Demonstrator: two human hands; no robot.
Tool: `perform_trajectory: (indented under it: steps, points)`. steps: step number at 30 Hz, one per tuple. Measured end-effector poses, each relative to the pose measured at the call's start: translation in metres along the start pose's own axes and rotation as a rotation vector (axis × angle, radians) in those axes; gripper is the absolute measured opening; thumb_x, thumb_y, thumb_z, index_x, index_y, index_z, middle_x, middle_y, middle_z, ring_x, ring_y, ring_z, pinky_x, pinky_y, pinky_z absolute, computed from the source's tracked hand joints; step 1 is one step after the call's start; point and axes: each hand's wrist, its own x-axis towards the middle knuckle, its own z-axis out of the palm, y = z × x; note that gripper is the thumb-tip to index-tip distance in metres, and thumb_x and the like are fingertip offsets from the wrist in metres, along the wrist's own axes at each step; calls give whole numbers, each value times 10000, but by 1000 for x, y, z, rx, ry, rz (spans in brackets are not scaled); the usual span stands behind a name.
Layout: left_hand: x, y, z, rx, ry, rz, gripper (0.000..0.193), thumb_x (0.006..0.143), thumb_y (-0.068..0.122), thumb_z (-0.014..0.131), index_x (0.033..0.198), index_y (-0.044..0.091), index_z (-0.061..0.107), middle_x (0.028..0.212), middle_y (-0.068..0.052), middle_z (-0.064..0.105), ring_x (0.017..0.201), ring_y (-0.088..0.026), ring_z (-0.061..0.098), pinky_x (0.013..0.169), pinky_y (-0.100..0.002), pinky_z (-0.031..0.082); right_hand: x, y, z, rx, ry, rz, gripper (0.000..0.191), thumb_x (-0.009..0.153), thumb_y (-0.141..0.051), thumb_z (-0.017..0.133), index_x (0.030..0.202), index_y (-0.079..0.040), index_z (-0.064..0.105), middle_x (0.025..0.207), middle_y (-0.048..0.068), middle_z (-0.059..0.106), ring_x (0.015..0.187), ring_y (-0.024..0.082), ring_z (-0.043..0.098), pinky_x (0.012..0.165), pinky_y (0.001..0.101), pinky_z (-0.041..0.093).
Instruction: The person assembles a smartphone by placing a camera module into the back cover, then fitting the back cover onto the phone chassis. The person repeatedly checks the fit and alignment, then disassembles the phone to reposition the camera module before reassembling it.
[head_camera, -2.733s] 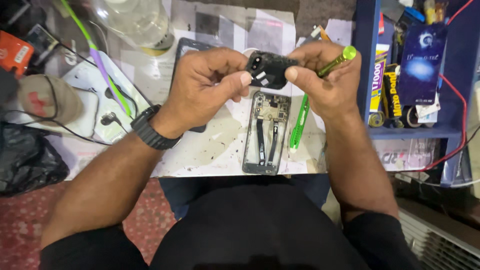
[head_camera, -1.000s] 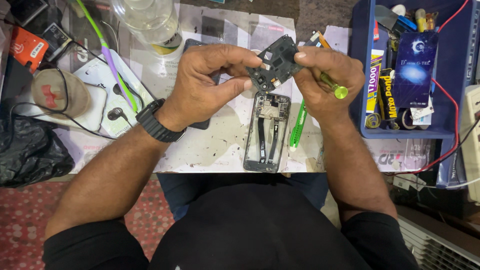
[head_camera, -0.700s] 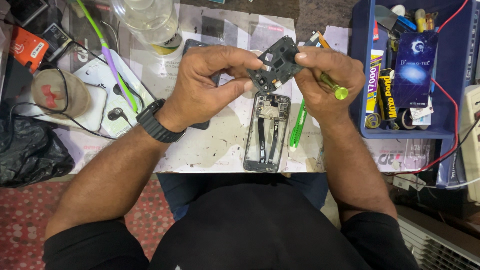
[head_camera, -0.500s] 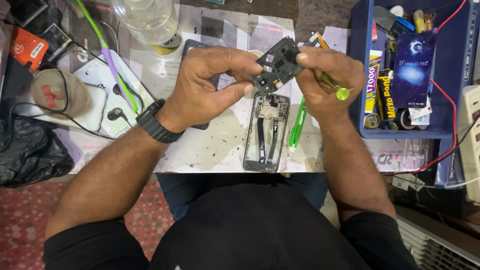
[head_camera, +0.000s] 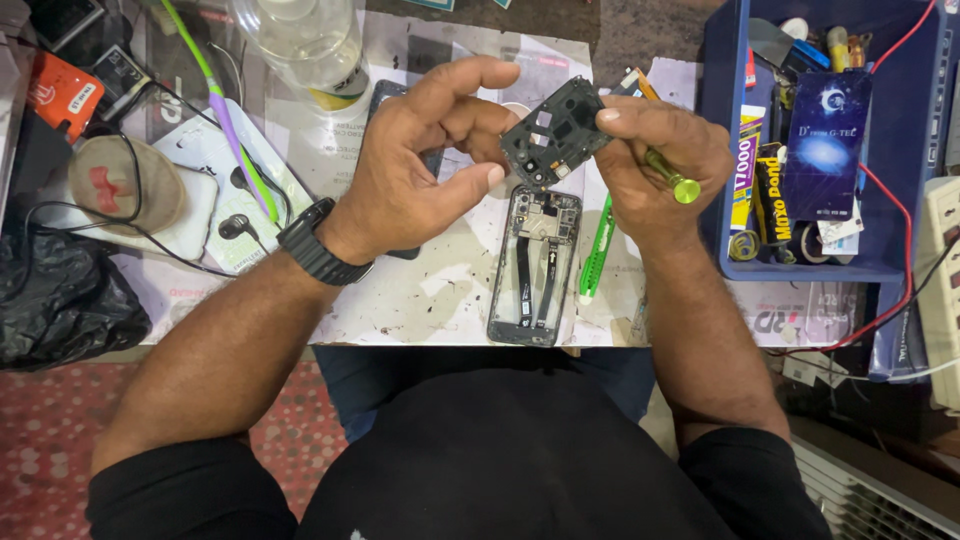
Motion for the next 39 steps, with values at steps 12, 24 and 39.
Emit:
perform_trajectory:
  steps: [12,24,39]
  points:
    - [6,-13,8,8,17,-10,470,1025,-97,647,1445,18,469,1177,-112,758,1047,-156,780,928,-263,637,0,8,-5,-17,-3,-49,295,916,183,803,1104,-32,726,1047,137,777,589,33,516,569,201,434]
    - [13,-14,15,76,45,27,354,988,-107,650,1322,8,630,1008,-78,762,871,-108,768,803,-239,627,-3,13,-13,-54,-8,-52,310,905,194,785,1101,-39,728,1023,139,776,595,52,533,597,210,461]
    - [12,-13,11,130,61,72,348,978,-109,666,1300,24,652,964,-55,745,821,-98,754,765,-227,610,3,6,-9,-45,-16,-75,309,901,204,778,1096,-30,728,1016,138,770,593,40,523,592,205,461]
